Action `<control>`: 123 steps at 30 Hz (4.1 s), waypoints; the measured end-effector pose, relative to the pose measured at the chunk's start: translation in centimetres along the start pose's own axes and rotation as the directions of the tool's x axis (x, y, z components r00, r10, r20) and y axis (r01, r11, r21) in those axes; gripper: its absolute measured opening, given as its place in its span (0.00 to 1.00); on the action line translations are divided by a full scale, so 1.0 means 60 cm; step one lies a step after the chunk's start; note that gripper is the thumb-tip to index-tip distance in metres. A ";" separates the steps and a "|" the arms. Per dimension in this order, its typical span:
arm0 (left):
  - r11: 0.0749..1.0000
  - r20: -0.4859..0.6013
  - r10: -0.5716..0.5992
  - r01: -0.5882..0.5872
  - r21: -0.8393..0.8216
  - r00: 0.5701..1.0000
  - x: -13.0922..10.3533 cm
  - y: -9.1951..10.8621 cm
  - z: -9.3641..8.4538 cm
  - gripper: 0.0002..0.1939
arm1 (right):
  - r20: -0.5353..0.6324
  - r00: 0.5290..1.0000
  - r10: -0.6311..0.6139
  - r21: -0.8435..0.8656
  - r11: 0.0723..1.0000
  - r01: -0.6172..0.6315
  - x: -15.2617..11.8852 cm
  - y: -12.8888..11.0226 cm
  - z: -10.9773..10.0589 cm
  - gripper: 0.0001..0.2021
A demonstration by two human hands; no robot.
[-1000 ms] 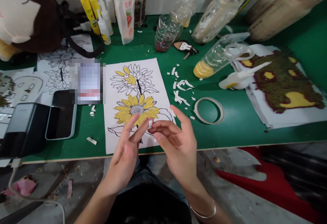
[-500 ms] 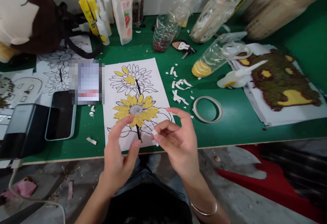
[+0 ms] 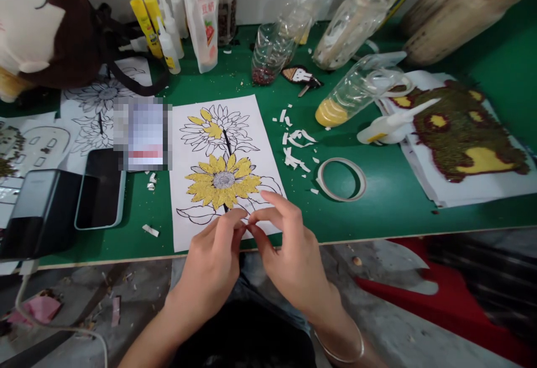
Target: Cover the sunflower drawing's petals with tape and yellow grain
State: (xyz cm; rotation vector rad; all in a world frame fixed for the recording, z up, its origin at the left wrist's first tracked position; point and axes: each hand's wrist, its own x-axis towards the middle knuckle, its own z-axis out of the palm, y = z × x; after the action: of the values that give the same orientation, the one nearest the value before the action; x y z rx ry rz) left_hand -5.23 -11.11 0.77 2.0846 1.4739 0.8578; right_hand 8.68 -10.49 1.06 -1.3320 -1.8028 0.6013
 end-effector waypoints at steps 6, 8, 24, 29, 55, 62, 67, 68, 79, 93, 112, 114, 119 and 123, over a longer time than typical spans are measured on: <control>0.995 -0.038 -0.083 0.080 -0.066 0.996 0.009 0.012 -0.002 0.15 | -0.123 0.992 -0.012 0.069 0.997 0.021 -0.008 0.003 0.008 0.26; 0.990 -0.037 -0.107 0.104 -0.094 0.994 0.009 0.013 0.000 0.16 | -0.118 0.992 -0.040 0.067 0.997 0.049 -0.008 0.005 0.007 0.25; 0.741 0.018 -0.331 0.272 -0.613 0.943 0.004 0.020 0.023 0.08 | -0.175 0.984 0.042 0.317 0.948 0.016 -0.023 0.006 0.039 0.13; 0.452 0.116 -0.373 0.290 -0.844 0.920 0.018 0.023 0.014 0.13 | -0.253 0.967 -0.022 0.367 0.923 0.117 -0.016 -0.011 0.031 0.15; 0.326 0.255 -0.249 0.329 -0.886 0.934 0.006 -0.009 -0.013 0.28 | -0.202 0.979 -0.037 0.303 0.948 0.099 0.024 0.023 0.030 0.29; 0.659 0.201 -0.015 0.161 -0.735 0.980 -0.002 -0.009 -0.003 0.34 | -0.168 0.916 0.363 0.687 0.710 -0.155 0.031 -0.001 0.036 0.28; 0.865 0.152 0.193 -0.095 -0.492 0.969 -0.003 -0.023 0.009 0.38 | -0.009 0.845 0.534 0.824 0.483 -0.297 0.040 0.000 0.027 0.25; 0.882 0.151 0.213 -0.123 -0.454 0.965 -0.003 -0.026 0.011 0.38 | 0.025 0.837 0.546 0.840 0.443 -0.314 0.041 0.002 0.025 0.25; 0.944 0.031 0.315 -0.310 -0.109 0.949 0.005 -0.044 0.014 0.35 | 0.285 0.805 0.520 0.865 0.221 -0.450 0.051 0.007 0.012 0.24; 0.995 -0.214 0.094 -0.101 -0.022 0.972 0.007 -0.072 0.000 0.28 | 0.292 0.917 0.273 0.268 0.897 -0.352 0.121 0.065 -0.001 0.27; 0.998 -0.207 -0.020 0.009 -0.058 0.978 0.009 -0.066 -0.001 0.23 | 0.381 0.918 0.106 0.030 0.992 -0.126 0.161 0.084 0.023 0.31; 0.999 -0.196 -0.031 0.022 -0.050 0.980 0.010 -0.066 -0.001 0.21 | 0.368 0.923 0.112 0.058 0.988 -0.143 0.160 0.084 0.023 0.31; 0.999 -0.180 -0.042 0.036 -0.036 0.983 0.009 -0.062 -0.002 0.19 | 0.345 0.929 0.132 0.105 0.979 -0.178 0.156 0.087 0.025 0.31; 0.998 -0.177 -0.056 0.050 -0.036 0.983 0.010 -0.060 -0.003 0.18 | 0.357 0.925 0.133 0.092 0.980 -0.177 0.155 0.088 0.026 0.31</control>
State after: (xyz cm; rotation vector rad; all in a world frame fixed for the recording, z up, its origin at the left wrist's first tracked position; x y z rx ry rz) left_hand -7.60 -9.36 -1.38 1.9792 1.5885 1.0636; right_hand 9.14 0.13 -0.86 -1.3557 -1.9111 1.0768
